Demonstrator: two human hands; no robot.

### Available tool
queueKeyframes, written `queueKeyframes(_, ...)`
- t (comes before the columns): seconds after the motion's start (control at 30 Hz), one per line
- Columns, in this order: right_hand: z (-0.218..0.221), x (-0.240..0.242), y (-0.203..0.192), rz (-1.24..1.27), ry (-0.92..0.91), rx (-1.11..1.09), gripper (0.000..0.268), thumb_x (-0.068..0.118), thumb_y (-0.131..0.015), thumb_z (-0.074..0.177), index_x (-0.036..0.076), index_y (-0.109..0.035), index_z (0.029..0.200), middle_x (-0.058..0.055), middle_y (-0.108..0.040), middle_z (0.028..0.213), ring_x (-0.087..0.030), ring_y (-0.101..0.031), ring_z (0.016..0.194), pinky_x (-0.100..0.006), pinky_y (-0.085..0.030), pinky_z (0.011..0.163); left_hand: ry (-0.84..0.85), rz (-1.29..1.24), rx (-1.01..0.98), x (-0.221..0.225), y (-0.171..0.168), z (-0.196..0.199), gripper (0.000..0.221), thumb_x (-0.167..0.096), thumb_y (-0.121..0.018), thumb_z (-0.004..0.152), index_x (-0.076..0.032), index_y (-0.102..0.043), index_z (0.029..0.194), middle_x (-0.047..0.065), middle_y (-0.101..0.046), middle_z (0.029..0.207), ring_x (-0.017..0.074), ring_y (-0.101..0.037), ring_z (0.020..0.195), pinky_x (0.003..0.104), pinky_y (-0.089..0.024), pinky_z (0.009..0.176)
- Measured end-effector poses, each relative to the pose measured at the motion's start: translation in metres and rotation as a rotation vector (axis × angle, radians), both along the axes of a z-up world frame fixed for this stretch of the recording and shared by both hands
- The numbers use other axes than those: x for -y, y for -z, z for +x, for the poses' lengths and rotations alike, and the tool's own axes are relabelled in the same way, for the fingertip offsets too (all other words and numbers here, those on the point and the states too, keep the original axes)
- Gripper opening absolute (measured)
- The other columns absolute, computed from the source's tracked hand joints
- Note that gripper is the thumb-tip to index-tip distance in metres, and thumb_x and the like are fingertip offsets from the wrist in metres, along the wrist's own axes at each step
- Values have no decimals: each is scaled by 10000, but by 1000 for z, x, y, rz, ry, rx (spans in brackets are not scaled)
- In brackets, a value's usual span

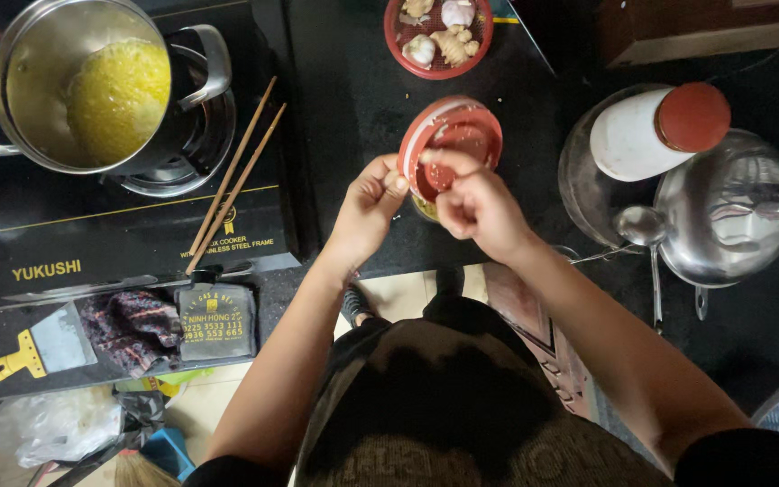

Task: The person adds ingredients into a bowl, mixes them with a spoon, and then stirs a yellow egg mixture in a pot on a stovetop using chopsticks.

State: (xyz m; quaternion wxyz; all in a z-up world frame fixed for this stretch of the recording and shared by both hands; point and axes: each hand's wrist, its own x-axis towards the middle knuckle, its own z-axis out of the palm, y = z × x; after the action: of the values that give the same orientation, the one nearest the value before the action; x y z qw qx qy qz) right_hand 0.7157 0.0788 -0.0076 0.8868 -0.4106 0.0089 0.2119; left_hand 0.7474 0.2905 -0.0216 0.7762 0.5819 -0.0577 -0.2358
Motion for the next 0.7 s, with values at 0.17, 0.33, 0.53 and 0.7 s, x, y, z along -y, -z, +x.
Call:
queueKeyframes(0.17,-12,7,4,-536,-68,163,460,99,-332,982,16,-574,1364,10,-495,616,-73,-412,499,-240,-354,466,-52,-27,112,-4,3,6,232,-102,-548,1091,8,-606,1287,15,-700,1144,63,-618,1068,235,-477,1001)
queueKeyframes(0.33,-3,28,-13,-637,150,319,419,15,-374,1011,34,-591,1369,14,-485,636,-76,-385,526,-231,-321,491,-21,26,160,-4,8,1,208,-92,-543,1096,9,-601,1268,22,-701,1150,62,-618,1086,234,-469,1017)
queueKeyframes(0.53,-2,-2,-32,-926,312,487,489,-39,-467,983,99,-501,1451,-29,-574,719,-105,-554,605,-275,-444,558,-30,13,187,3,4,-3,206,-70,-533,1091,4,-595,1273,45,-712,1159,82,-631,1092,250,-479,1018)
queueKeyframes(0.7,-10,-15,-38,-1232,328,652,483,10,-524,973,116,-477,1442,-128,-685,785,-245,-726,693,-376,-553,619,-44,27,209,5,0,-4,198,-33,-526,1088,13,-586,1271,61,-710,1172,105,-645,1119,274,-494,1041)
